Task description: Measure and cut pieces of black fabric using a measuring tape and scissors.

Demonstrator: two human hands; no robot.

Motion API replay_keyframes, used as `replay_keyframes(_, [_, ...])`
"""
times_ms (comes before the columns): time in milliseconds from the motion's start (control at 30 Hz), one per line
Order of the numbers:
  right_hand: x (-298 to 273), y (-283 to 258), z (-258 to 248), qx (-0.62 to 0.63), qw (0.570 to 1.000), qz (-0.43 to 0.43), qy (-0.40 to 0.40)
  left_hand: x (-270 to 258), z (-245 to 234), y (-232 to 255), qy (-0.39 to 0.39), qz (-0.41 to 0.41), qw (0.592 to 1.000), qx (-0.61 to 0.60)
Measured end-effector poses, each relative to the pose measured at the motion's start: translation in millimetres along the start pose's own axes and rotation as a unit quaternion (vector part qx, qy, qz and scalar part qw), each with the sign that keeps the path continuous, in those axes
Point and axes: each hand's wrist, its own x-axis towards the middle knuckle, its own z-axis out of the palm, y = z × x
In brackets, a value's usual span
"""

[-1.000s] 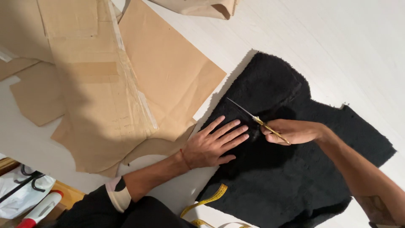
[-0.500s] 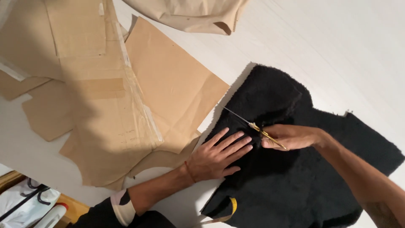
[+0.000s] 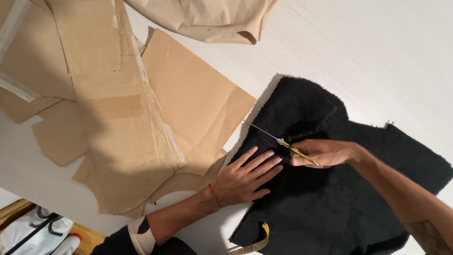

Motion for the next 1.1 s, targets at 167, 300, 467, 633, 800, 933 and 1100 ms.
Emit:
replay_keyframes(167, [14.7, 29.8, -2.6, -0.046, 0.998, -0.050, -0.008, -4.1, 0.9, -2.7, -0.006, 0.000, 1.000, -0.002])
replay_keyframes(300, [15.1, 25.2, 0.1, -0.074, 0.996, -0.050, 0.004, -5.4, 4.2, -2.1, -0.011, 0.005, 1.000, -0.023])
replay_keyframes(467, [12.3, 16.4, 2.1, -0.075, 0.996, -0.038, 0.016, -7.9, 4.1, -2.1, -0.006, 0.009, 1.000, -0.019])
replay_keyframes(633, [18.3, 27.4, 3.8, -0.041, 0.998, -0.051, -0.004, -10.1, 0.9, -0.2, -0.016, 0.013, 1.000, -0.021])
replay_keyframes(800, [17.6, 15.6, 7.2, -0.065, 0.998, -0.016, 0.019, -12.5, 0.0, 1.5, -0.017, 0.011, 1.000, -0.011])
replay_keyframes(933, [14.9, 10.9, 5.2, -0.060, 0.997, -0.038, 0.020, -15.0, -2.4, 3.2, -0.018, 0.011, 1.000, -0.011])
replay_keyframes(1100, [3.1, 24.6, 7.1, 0.019, 0.990, -0.113, -0.078, -22.5, -7.8, 9.0, -0.021, 0.013, 1.000, -0.002])
